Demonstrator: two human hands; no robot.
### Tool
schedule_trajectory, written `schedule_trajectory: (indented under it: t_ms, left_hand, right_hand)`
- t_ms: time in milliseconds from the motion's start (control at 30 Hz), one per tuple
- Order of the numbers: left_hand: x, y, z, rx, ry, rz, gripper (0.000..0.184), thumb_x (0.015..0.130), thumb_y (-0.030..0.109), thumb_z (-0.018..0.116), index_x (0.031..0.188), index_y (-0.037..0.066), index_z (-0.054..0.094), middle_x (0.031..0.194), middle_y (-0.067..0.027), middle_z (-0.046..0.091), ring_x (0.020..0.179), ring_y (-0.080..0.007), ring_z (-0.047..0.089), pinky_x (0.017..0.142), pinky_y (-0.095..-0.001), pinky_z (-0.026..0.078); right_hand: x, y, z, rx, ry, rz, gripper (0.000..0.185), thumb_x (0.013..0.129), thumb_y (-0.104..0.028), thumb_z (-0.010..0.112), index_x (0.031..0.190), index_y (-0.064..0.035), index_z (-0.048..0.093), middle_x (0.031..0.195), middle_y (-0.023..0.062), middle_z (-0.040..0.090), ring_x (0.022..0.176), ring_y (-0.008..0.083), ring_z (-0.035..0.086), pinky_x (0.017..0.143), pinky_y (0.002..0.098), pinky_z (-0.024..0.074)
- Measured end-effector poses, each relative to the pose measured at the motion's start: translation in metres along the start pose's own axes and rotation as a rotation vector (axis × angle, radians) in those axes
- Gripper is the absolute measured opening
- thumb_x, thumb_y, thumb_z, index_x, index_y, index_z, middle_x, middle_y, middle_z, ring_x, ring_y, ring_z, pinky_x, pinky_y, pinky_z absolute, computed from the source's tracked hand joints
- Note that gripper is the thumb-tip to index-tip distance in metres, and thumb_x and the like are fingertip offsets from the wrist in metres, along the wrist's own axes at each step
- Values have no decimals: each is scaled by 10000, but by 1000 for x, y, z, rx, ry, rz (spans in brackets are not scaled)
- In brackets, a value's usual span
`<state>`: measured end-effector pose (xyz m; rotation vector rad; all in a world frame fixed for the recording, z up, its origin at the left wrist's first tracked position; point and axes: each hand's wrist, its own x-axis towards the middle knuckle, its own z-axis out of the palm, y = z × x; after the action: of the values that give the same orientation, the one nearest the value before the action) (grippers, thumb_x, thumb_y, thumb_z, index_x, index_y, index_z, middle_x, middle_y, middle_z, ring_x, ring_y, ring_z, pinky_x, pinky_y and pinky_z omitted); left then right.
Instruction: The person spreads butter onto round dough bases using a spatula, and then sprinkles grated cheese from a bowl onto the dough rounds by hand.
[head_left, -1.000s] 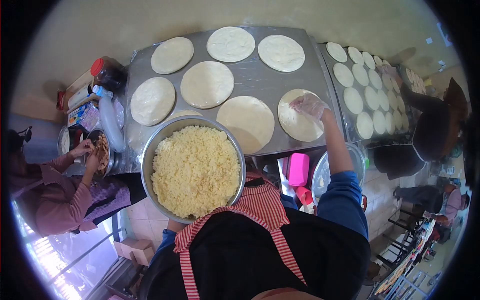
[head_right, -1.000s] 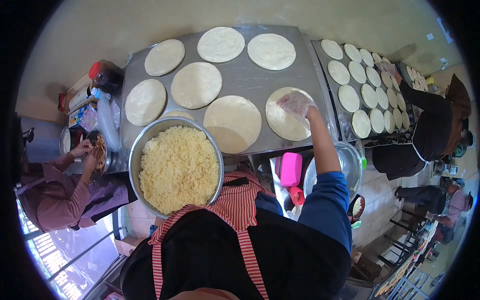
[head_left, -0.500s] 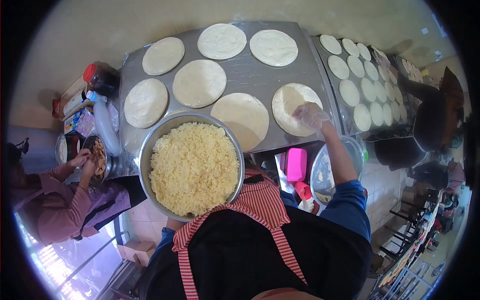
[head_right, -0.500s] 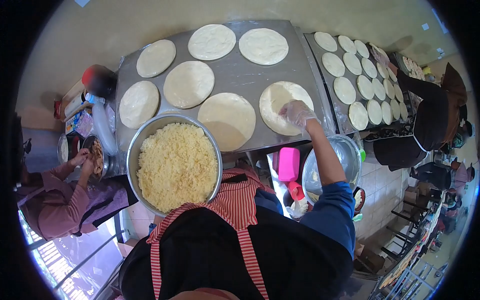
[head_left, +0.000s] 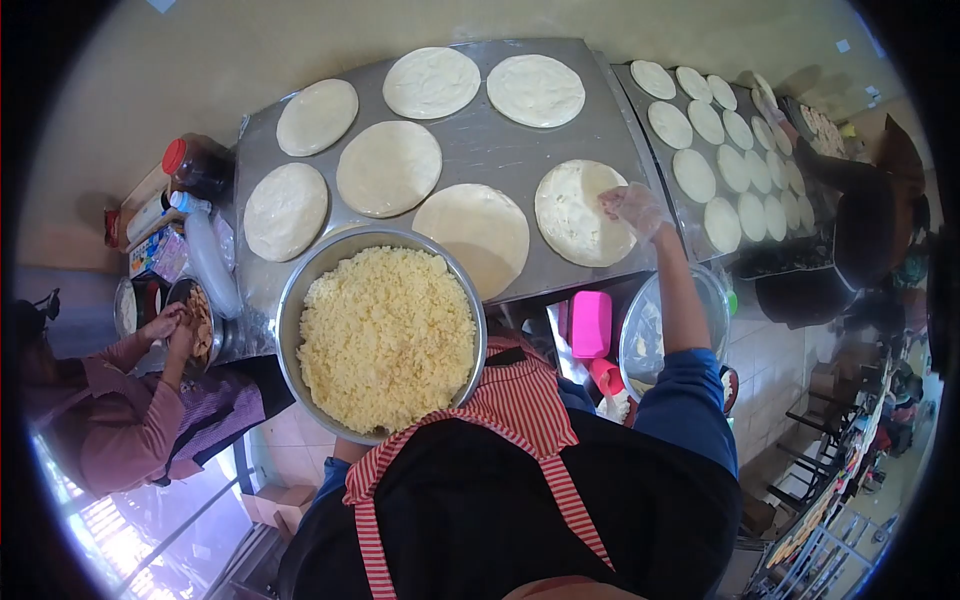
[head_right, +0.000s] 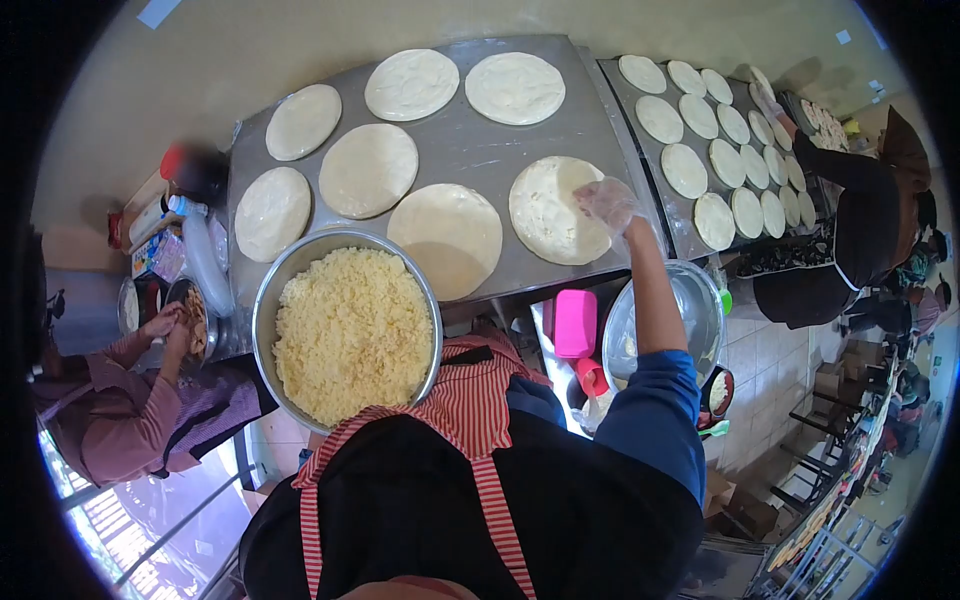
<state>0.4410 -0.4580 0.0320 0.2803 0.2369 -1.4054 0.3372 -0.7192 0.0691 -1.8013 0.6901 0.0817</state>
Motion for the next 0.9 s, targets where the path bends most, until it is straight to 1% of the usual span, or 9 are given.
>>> schedule_trajectory:
  t_ms: [133,200,300,433,500,633,700,833,900]
  left_hand:
    - [3,0,-3,-1,10,15,476,922,322,358,1338,91,346,1357,-115,397,1222,-213,394,1048,-377,273]
    - [5,2,-5,-5,16,27,476,922,321,358,1339,91,344,1358,-115,395,1222,-214,392,1049,-378,272]
    - [7,7,-6,-12,26,46,476,922,319,357,1339,91,342,1358,-115,394,1223,-215,391,1050,-379,271]
    - [8,13,-5,-21,36,67,476,921,317,356,1341,91,340,1360,-116,391,1224,-216,389,1051,-380,269]
    - [8,16,-5,-24,40,76,477,921,316,355,1341,91,338,1360,-116,390,1225,-217,388,1051,-381,268]
    - [7,18,3,-29,47,87,477,921,313,354,1342,91,336,1362,-117,387,1226,-218,385,1052,-382,266]
    - [7,19,3,-31,50,87,477,921,312,353,1343,91,334,1362,-117,386,1227,-219,384,1053,-383,265]
    - [11,17,4,-39,56,90,477,920,310,352,1344,90,332,1364,-118,384,1228,-220,382,1054,-384,264]
    - [12,19,3,-43,59,97,478,920,308,351,1345,90,330,1364,-118,383,1229,-221,381,1054,-385,263]
  right_hand:
    - [17,-1,8,-199,36,81,228,815,-122,634,1009,-3,650,832,56,649,713,143,597,667,254,495]
    - [17,-11,8,-638,113,-83,207,786,-123,657,974,-38,674,812,61,659,716,126,604,662,257,497]
    - [20,-14,9,-734,28,-264,188,763,-132,661,935,-62,693,785,61,667,683,121,609,639,266,500]
    - [33,-23,12,-577,13,-147,185,762,-151,650,921,-69,698,778,58,668,665,126,609,634,275,503]
    - [35,-36,15,-545,88,-72,205,739,-228,612,881,-116,707,816,105,678,747,225,643,699,320,499]
    - [65,-27,2,-623,103,-54,193,720,-207,625,866,-113,710,757,93,670,695,203,626,664,302,490]
    - [72,-24,1,-391,113,-149,167,724,-214,621,822,-113,711,713,95,656,667,200,614,644,303,482]
    - [67,-29,-18,-423,150,-147,159,723,-218,611,805,-131,716,700,104,650,672,201,621,651,308,484]
    - [71,-31,-26,-664,171,-73,145,705,-110,651,822,-45,707,686,57,658,616,139,598,581,281,472]
